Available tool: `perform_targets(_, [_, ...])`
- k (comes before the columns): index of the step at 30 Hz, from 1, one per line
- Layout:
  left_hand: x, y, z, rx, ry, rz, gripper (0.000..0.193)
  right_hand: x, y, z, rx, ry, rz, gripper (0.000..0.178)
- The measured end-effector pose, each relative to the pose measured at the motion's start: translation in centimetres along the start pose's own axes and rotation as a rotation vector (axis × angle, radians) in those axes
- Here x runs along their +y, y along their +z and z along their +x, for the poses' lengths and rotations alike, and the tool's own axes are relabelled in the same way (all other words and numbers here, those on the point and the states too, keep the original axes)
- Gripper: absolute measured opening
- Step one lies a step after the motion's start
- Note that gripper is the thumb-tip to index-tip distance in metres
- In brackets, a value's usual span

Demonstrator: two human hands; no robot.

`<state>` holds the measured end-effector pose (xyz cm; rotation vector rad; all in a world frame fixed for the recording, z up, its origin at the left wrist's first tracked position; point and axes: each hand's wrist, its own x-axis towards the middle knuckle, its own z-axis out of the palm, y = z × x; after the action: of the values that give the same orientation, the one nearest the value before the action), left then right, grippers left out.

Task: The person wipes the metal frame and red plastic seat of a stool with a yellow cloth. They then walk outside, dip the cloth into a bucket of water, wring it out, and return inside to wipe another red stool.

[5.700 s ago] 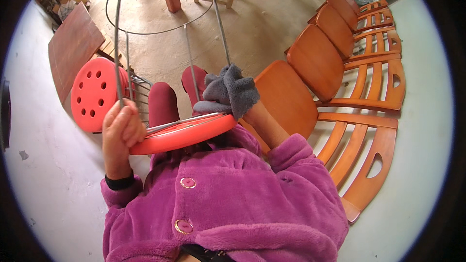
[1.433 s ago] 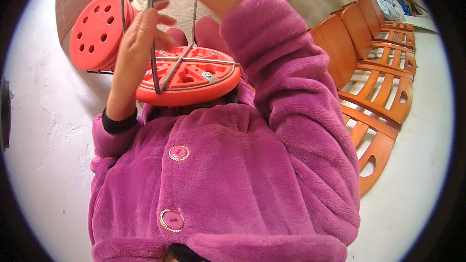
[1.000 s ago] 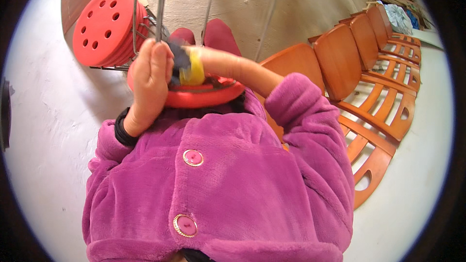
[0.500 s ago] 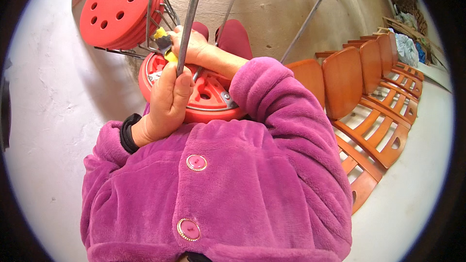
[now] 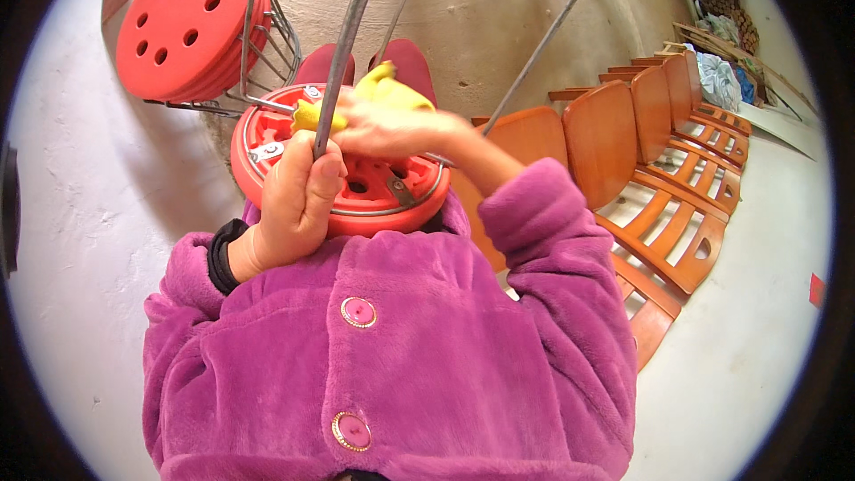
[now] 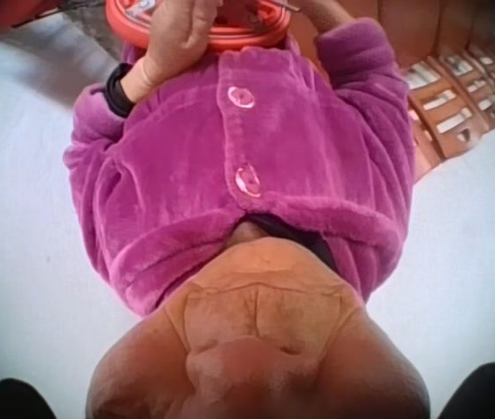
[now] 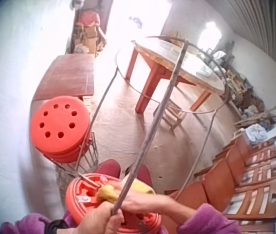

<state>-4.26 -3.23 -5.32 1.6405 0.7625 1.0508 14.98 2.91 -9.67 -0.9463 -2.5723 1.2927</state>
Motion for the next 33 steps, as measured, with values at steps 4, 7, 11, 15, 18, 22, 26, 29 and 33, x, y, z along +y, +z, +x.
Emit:
perform_targets(4, [0.1, 0.1, -0.2, -0.026, -0.004, -0.016, 0.009, 1.1, 4.5, 0.8, 0.180, 0.181, 0.194, 0.050])
perform_targets(7, [0.2, 0.2, -0.4, -0.052, -0.052, 0.000, 0.010, 5.6, 5.1, 3.2, 0.165, 0.158, 0.328, 0.055])
perform_targets(11, [0.2, 0.3, -0.5, -0.033, -0.083, 0.009, 0.012, 9.5, 6.5, 8.2, 0.158, 0.439, 0.539, 0.061])
perform_targets(15, [0.3, 0.1, -0.4, -0.027, -0.014, -0.008, 0.011, 7.2, 6.5, 11.1, 0.109, 0.411, 0.629, 0.061])
perform_targets(18, [0.3, -0.2, -0.3, -0.038, -0.071, -0.072, 0.010, 3.1, 5.1, 10.2, 0.092, 0.354, 0.771, 0.061])
perform_targets(22, [0.0, -1.3, -0.5, -0.031, -0.129, -0.123, 0.009, -1.1, 1.8, 2.9, 0.096, 0.414, 1.121, 0.057])
perform_targets(26, [-0.4, -1.8, -0.9, 0.009, -0.206, -0.145, 0.012, -3.9, -2.7, -6.8, 0.314, 0.435, 1.683, 0.057])
perform_targets(29, [-0.6, -1.7, -0.8, 0.009, -0.215, -0.177, 0.011, -7.4, -0.6, -9.7, 0.125, 0.286, 1.364, 0.061])
perform_targets(33, [-0.6, -1.3, -0.6, -0.031, -0.200, -0.156, 0.012, -7.7, 3.7, -7.7, 0.103, 0.284, 0.518, 0.067])
